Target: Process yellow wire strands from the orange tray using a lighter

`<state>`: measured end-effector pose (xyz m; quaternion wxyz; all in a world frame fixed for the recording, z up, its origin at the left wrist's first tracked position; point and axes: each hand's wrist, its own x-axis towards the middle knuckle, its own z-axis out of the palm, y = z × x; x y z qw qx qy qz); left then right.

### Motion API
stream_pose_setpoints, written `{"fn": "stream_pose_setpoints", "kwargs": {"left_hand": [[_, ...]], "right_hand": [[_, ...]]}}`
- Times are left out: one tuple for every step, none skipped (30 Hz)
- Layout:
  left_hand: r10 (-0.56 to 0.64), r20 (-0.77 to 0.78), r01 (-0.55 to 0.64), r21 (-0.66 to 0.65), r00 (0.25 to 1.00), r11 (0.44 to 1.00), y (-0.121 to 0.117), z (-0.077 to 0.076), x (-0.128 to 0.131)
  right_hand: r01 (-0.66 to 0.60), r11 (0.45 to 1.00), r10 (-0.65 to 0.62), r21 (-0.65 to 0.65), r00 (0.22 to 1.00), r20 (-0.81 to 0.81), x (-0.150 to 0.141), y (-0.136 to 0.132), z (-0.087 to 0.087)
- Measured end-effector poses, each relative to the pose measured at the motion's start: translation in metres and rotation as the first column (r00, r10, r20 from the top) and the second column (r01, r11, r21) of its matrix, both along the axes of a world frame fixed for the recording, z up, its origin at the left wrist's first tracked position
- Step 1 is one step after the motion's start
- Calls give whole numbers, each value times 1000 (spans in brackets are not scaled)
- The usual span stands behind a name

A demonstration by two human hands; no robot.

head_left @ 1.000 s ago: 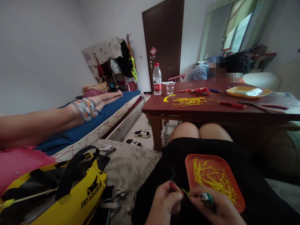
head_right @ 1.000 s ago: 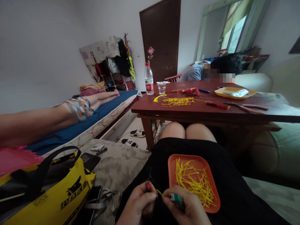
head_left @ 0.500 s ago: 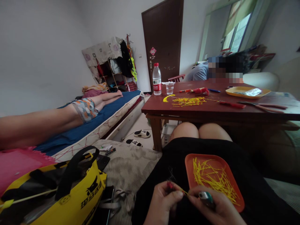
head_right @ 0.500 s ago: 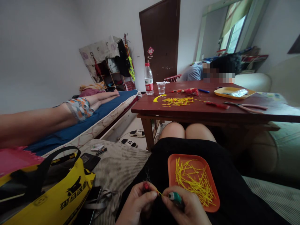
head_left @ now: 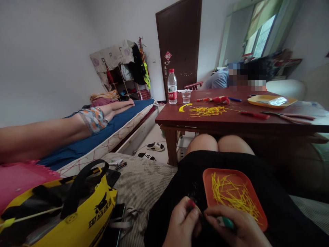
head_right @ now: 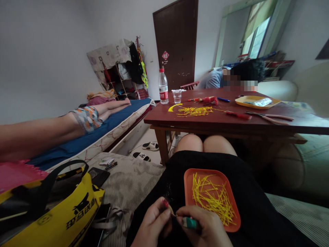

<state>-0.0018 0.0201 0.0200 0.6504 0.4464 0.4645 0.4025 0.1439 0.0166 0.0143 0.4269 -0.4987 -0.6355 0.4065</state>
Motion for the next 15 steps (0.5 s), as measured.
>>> {"fn": "stream_pose_setpoints", "kwargs": {"left_hand": [[-1,-9,1,7,1000,1000,0,0,0],[-8,-19,8,10,1000,1000,-1,0,0],[-12,-26,12,10,1000,1000,-1,0,0],[-14,-27,14,7,1000,1000,-2,1,0],[-10,-24,10,4,1000,1000,-2,1,0],[-5,-17,5,3,1000,1000,-2,2,0],[0,-8,0,3,1000,1000,-2,2,0],[7,4,-7,5,1000,1000,-2,2,0],[17,19,-18,11,1000,1000,-2,1,0],[25,35,-26,16,999,1000,-1,1,1],[31,53,-32,18,998,999,-1,0,1],[37,69,-38,16,997,999,-1,-1,1],[41,82,-42,11,996,999,0,-2,1],[43,93,-43,2,995,999,0,-3,1],[42,99,-42,-8,994,999,0,-3,1]], "right_hand": [[10,1000,-10,-15,1000,-7,0,0,0],[15,1000,-16,-26,1000,-10,-1,1,0],[17,999,-17,-33,1000,-10,-1,1,0],[15,999,-15,-38,1000,-2,-1,2,0],[7,999,-7,-43,1000,12,-1,2,0],[-5,999,6,-49,999,31,-1,3,-1],[-19,998,22,-57,998,51,-1,3,-1],[-35,997,39,-66,997,68,-1,4,-2],[-55,996,60,-71,995,77,0,4,-3],[-72,994,78,-76,994,80,0,4,-5],[-84,993,90,-82,993,76,0,5,-6],[-86,992,92,-89,993,68,1,5,-7],[-83,992,88,-97,995,51,1,5,-7],[-77,992,81,-105,996,30,1,5,-8],[-71,991,72,-115,997,2,1,5,-8]]}}
